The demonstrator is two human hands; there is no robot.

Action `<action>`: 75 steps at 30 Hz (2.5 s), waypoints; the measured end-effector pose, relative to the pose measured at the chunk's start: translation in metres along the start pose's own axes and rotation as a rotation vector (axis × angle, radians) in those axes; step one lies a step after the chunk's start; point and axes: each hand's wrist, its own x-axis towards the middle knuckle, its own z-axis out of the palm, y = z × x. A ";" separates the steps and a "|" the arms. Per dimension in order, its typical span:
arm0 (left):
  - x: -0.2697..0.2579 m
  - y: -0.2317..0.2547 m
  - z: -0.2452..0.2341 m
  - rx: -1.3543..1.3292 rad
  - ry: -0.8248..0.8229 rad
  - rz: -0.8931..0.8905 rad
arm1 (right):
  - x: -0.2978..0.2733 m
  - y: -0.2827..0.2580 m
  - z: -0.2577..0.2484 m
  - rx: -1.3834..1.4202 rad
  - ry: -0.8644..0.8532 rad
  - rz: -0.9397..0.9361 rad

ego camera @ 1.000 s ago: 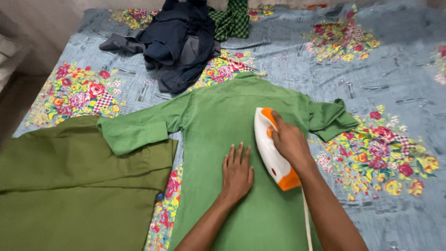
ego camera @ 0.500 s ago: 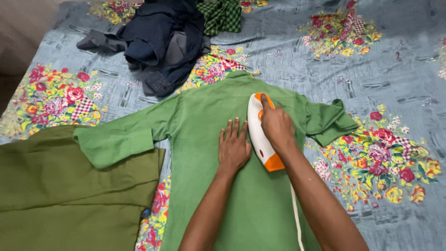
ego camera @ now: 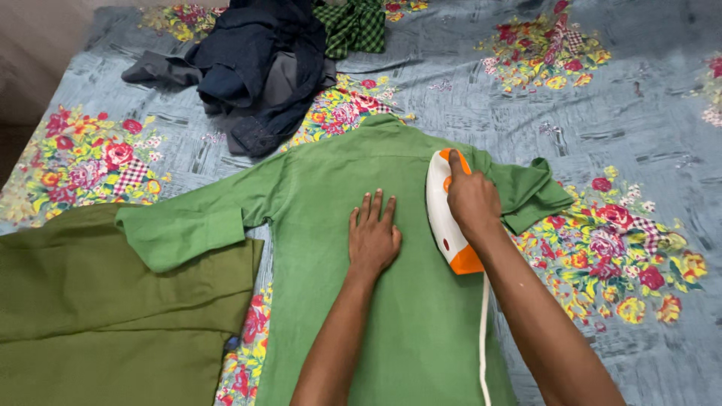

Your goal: The person irons a green shirt laid flat on a bed, smoothing the fabric with an iron and adjusting the collar and sleeves. The person then folds the shirt neatly on the bed.

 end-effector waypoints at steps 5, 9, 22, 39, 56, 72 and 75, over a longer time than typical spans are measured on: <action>-0.003 -0.004 0.005 -0.020 0.039 0.014 | -0.006 0.018 -0.002 -0.030 -0.055 0.071; -0.001 -0.003 0.007 -0.014 0.026 0.015 | 0.013 0.033 -0.010 -0.011 -0.023 0.139; 0.000 -0.005 0.006 -0.041 0.056 0.012 | -0.030 0.050 -0.032 0.031 -0.044 0.112; 0.000 -0.011 0.011 -0.090 0.081 0.011 | -0.124 -0.030 -0.024 0.154 -0.069 -0.139; -0.004 -0.014 0.008 -0.069 0.040 0.043 | -0.153 0.021 -0.034 -0.021 -0.051 -0.024; -0.138 0.001 -0.032 -0.022 0.021 0.012 | -0.167 0.027 -0.038 -0.020 0.104 -0.175; -0.152 0.006 -0.035 -0.017 0.011 -0.027 | -0.188 0.022 -0.041 0.011 0.206 -0.324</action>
